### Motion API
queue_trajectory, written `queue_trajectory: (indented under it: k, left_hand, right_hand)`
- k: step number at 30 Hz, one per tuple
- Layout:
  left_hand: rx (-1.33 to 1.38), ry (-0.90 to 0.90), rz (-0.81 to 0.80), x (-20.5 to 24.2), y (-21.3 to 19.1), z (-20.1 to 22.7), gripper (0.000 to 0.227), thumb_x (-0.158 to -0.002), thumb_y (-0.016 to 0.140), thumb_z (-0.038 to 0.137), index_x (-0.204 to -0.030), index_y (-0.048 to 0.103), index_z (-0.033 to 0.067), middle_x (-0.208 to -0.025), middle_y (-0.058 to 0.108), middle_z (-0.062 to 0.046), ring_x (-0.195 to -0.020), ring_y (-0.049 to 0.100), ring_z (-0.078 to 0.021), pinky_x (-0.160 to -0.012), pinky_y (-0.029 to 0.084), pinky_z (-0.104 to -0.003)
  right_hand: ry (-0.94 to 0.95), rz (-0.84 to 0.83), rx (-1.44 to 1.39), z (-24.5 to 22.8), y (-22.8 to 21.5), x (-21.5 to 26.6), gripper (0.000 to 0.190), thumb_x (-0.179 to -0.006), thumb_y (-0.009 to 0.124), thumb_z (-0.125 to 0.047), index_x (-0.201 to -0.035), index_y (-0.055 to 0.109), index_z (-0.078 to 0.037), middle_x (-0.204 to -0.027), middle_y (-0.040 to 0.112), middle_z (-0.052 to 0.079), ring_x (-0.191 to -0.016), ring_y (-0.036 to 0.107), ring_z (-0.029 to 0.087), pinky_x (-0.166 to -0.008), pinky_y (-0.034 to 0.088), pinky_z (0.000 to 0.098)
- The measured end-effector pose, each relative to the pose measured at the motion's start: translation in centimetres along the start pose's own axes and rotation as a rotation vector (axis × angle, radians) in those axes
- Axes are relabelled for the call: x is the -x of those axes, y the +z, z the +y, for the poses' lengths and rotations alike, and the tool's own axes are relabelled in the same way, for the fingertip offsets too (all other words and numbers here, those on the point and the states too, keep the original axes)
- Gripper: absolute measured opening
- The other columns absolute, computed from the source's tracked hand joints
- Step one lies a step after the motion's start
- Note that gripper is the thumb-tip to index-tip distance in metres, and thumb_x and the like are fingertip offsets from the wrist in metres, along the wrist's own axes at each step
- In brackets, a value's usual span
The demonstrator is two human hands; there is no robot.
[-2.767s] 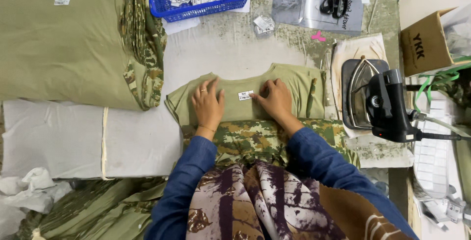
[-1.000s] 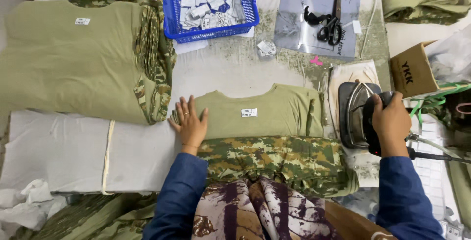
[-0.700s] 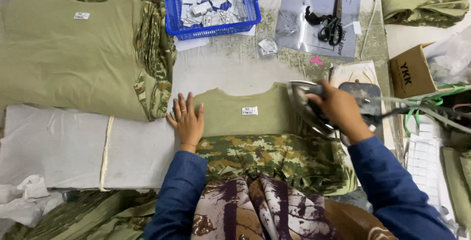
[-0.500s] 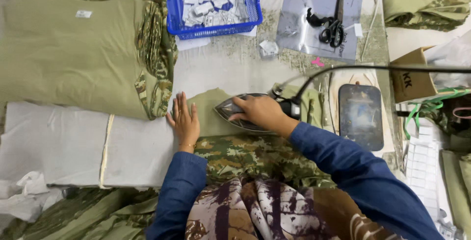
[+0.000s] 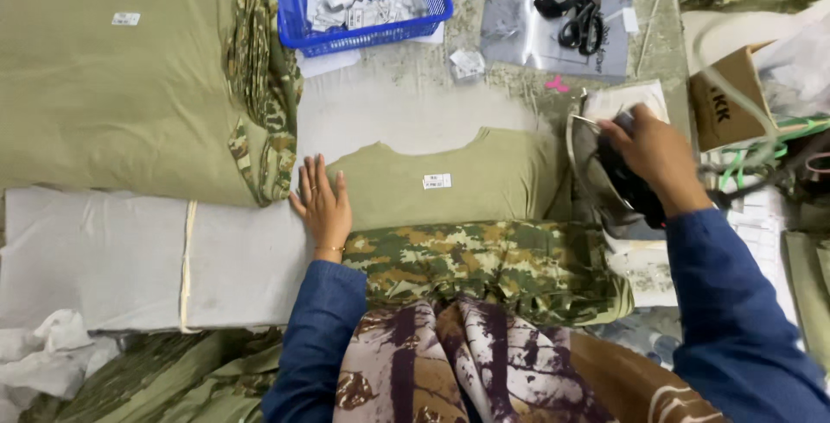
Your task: The person irons a camouflage-patterned shirt on a table using a steam iron. They repeatedly pick up small white labels from a blue basket, place them on the shirt, and press them with the iron. The person also folds the shirt and handles other folded garments on the table.
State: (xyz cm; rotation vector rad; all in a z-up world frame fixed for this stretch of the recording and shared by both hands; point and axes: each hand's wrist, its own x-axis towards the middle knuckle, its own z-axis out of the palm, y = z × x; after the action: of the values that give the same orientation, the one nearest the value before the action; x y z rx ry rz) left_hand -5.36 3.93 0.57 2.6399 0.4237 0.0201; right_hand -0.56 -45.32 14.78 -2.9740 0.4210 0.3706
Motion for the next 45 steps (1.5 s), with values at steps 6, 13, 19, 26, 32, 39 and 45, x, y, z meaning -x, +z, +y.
queue_trajectory:
  k: [6, 13, 19, 26, 32, 39, 45]
  left_hand:
    - [0.119, -0.015, -0.023, -0.2, -0.4, -0.1, 0.052, -0.106, 0.032, 0.046, -0.152, 0.031, 0.0225, -0.162, 0.025, -0.005, -0.150, 0.018, -0.0246, -0.115, 0.004, -0.063]
    - [0.132, 0.096, 0.045, 3.4, -5.6, 3.8, 0.051, -0.098, 0.050, 0.054, -0.139, 0.049, 0.0237, -0.156, 0.037, -0.009, -0.148, 0.023, -0.0306, -0.109, 0.000, -0.071]
    - [0.213, 0.474, -0.473, 10.8, -5.4, 8.6, 0.027, -0.090, 0.064, 0.046, -0.105, 0.067, 0.0241, -0.096, 0.070, 0.002, -0.092, 0.068, -0.0224, -0.080, 0.050, -0.038]
    - [0.084, 0.583, -0.688, 11.3, -7.1, 10.1, 0.032, -0.086, 0.067, 0.045, -0.106, 0.064, 0.0196, -0.104, 0.068, -0.007, -0.094, 0.069, -0.0295, -0.072, 0.055, -0.038]
    - [-0.072, 0.697, -0.478, 12.3, -5.9, 9.6, 0.021, -0.095, 0.058, 0.034, -0.108, 0.064, 0.0185, -0.094, 0.068, -0.003, -0.093, 0.067, -0.0226, -0.068, 0.056, -0.030]
    - [-0.136, 0.323, -0.676, 9.5, -7.7, 3.1, 0.028, -0.094, 0.056, 0.021, -0.120, 0.064, 0.0274, -0.115, 0.068, 0.004, -0.112, 0.063, -0.0194, -0.086, 0.055, -0.032]
    - [0.046, 0.081, -0.406, 3.9, -14.6, 8.7, 0.037, -0.097, 0.059, 0.044, -0.118, 0.067, 0.0136, -0.108, 0.072, -0.012, -0.105, 0.068, -0.0305, -0.083, 0.056, -0.043]
  right_hand:
    - [0.245, 0.154, -0.072, 12.5, 6.6, -0.1, 0.072, -0.104, 0.048, -0.076, -0.123, 0.052, -0.007, -0.095, 0.068, 0.033, -0.092, 0.066, 0.052, -0.073, 0.052, 0.0589]
    - [-0.215, 0.788, 0.601, -3.1, 7.2, 6.0, 0.048, -0.091, 0.070, -0.049, -0.123, 0.063, -0.013, -0.094, 0.054, 0.009, -0.095, 0.060, 0.029, -0.083, 0.045, 0.0389]
    - [-0.755, -0.403, -0.283, -13.6, 9.3, 13.9, 0.031, -0.087, 0.065, -0.044, -0.091, 0.063, -0.014, -0.080, 0.068, 0.009, -0.085, 0.068, 0.033, -0.071, 0.052, 0.0447]
    - [-0.718, -0.544, -0.362, -13.9, 7.9, 14.3, 0.020, -0.078, 0.073, -0.031, -0.088, 0.068, -0.014, -0.084, 0.071, 0.011, -0.088, 0.068, 0.036, -0.073, 0.051, 0.0460]
    - [-0.792, -0.079, -0.270, -13.6, 10.3, 15.9, 0.019, -0.087, 0.063, -0.037, -0.086, 0.056, -0.020, -0.072, 0.062, 0.003, -0.072, 0.066, 0.028, -0.061, 0.051, 0.0388]
    - [-0.578, -0.222, 0.045, -6.4, 8.3, 13.0, 0.026, -0.081, 0.062, -0.036, -0.103, 0.056, -0.024, -0.094, 0.061, 0.002, -0.088, 0.067, 0.032, -0.073, 0.055, 0.0441]
    - [-0.362, -0.161, -0.430, -7.3, 4.0, 5.6, 0.019, -0.085, 0.065, -0.011, -0.103, 0.063, -0.008, -0.099, 0.073, 0.016, -0.099, 0.067, 0.041, -0.087, 0.050, 0.0498]
